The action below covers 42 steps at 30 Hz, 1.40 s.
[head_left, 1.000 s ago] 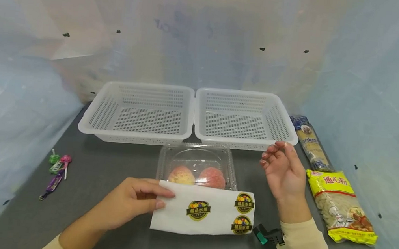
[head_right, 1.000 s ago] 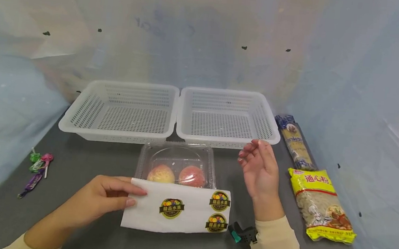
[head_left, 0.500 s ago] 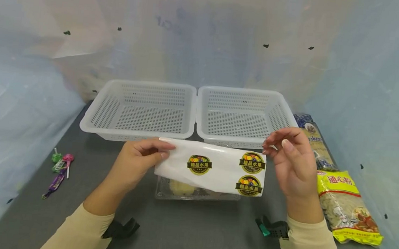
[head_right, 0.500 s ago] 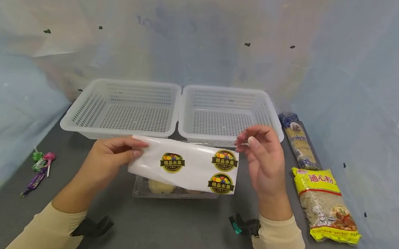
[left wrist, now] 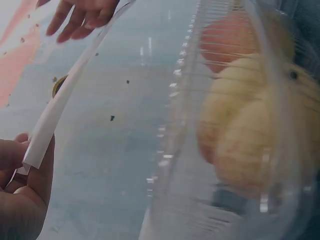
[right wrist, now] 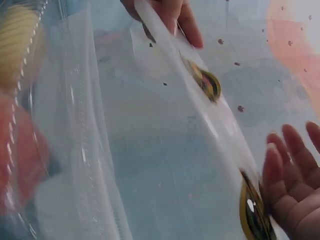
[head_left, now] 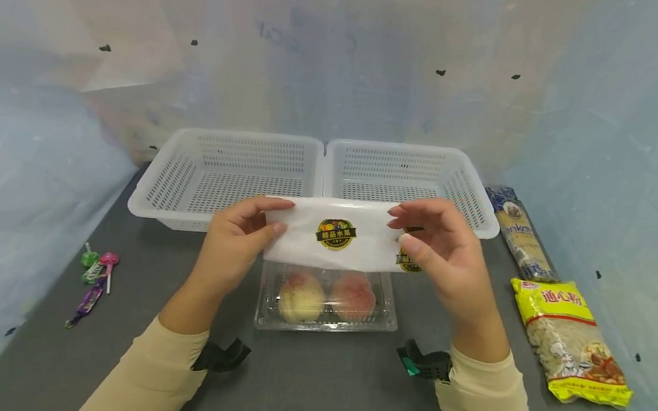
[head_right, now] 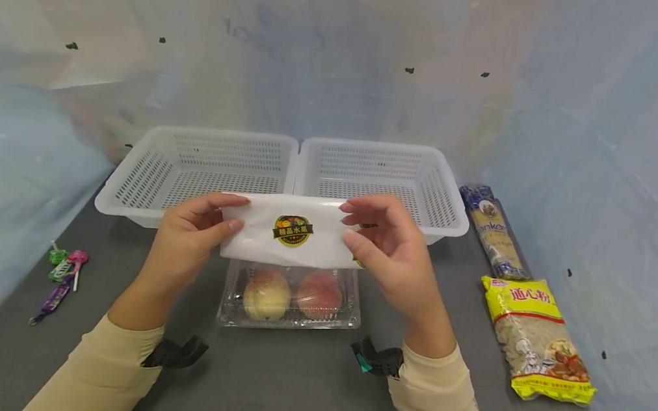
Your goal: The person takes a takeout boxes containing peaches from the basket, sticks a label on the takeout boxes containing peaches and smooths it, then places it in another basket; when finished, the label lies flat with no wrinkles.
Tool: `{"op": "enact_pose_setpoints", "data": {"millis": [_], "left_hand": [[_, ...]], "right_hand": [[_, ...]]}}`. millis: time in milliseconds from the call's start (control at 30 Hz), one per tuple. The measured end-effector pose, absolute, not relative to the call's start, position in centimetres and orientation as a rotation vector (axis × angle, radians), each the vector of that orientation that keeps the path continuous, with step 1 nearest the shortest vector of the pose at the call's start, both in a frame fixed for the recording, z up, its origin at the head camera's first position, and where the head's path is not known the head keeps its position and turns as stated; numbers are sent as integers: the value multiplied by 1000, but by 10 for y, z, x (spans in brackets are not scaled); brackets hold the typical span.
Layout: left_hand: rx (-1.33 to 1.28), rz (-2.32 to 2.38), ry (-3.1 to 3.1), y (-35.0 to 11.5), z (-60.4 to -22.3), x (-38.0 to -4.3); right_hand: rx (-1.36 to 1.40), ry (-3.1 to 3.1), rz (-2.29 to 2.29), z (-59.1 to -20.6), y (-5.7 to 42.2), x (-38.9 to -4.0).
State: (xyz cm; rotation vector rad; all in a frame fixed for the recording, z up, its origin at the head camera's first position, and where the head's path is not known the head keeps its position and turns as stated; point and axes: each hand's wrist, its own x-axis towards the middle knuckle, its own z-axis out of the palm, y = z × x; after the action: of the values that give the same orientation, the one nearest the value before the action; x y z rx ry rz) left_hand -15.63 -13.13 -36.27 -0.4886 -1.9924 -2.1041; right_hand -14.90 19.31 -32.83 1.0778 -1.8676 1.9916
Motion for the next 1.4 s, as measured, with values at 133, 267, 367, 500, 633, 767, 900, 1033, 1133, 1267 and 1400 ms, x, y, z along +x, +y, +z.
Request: {"op": "enact_pose_setpoints", "data": {"millis": [133, 267, 367, 500, 633, 767, 900, 1033, 1133, 1267, 1400], "left_hand": [[-512, -2076, -2038, -129, -366, -157], [-545, -2069, -2044, -128, -368, -156], [-582, -2083, -2039, -126, -370, -156], [-637, -2068, -2044, -124, -373, -155], [-653, -2033, -2055, -123, -376, -154], [-625, -2029, -2085, -122, -378, -153], [-629, -2018, -2107, -120, -379, -153], [-638, -2009, -2094, -118, -380, -153], [-636, -2023, -2076, -117, -380, -153], [-629, -2025, -2071, -117, -380, -153], [-608, -2008, -2068, -119, -380, -152]], "right_hand": [[1036, -2079, 1862, -337, 182, -151], [964, -2236, 1764, -345, 172, -152], [933, -2303, 1729, -348, 166, -154], [910, -2377, 1668, -353, 160, -157], [901, -2423, 1607, -357, 156, -158], [880, -2433, 1508, -363, 154, -161], [831, -2454, 1391, -370, 152, -164], [799, -2476, 1299, -374, 150, -165], [797, -2460, 1260, -375, 149, -164], [808, -2416, 1260, -375, 148, -163], [837, -2355, 1305, -372, 147, -161]]}}
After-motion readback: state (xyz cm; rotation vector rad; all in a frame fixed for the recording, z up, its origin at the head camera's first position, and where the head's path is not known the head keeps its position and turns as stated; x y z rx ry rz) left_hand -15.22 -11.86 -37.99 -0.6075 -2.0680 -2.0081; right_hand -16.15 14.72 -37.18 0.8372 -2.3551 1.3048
